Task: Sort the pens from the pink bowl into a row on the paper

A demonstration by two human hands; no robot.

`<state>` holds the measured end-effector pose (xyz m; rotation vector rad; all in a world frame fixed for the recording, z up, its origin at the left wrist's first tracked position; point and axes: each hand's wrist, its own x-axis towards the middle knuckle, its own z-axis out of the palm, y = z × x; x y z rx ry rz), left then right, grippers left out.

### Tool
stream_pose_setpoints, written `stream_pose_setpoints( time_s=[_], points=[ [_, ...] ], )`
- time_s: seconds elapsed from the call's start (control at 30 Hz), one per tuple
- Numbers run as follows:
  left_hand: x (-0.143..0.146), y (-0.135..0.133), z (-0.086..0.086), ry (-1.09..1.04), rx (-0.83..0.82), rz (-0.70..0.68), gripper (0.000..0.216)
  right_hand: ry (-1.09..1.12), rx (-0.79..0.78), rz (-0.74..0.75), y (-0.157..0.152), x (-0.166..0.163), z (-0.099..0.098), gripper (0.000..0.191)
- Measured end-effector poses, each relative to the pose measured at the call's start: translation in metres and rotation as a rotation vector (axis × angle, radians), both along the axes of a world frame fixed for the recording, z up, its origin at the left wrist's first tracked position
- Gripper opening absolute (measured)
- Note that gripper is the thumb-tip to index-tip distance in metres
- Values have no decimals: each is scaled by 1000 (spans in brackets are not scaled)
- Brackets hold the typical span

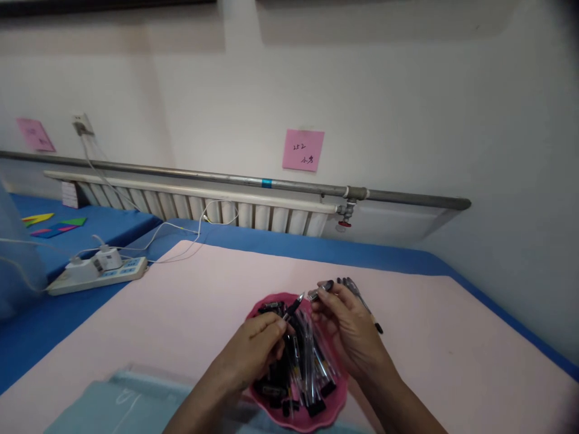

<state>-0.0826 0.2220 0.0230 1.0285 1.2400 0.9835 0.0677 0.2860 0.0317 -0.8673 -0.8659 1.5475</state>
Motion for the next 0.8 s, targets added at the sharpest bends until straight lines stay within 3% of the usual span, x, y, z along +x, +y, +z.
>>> stream_pose_setpoints(
  time_s=[0.4,0.63,0.8],
  points=[
    [2,-1,-3,2,8,-59,29,-12,33,56,-1,2,-4,30],
    [7,1,-5,-149,-56,47,25,-173,51,193,-5,1,-8,25],
    [10,2,-2,-246,-89,49,27,-269,7,279,-6,-3,-13,27]
  ],
)
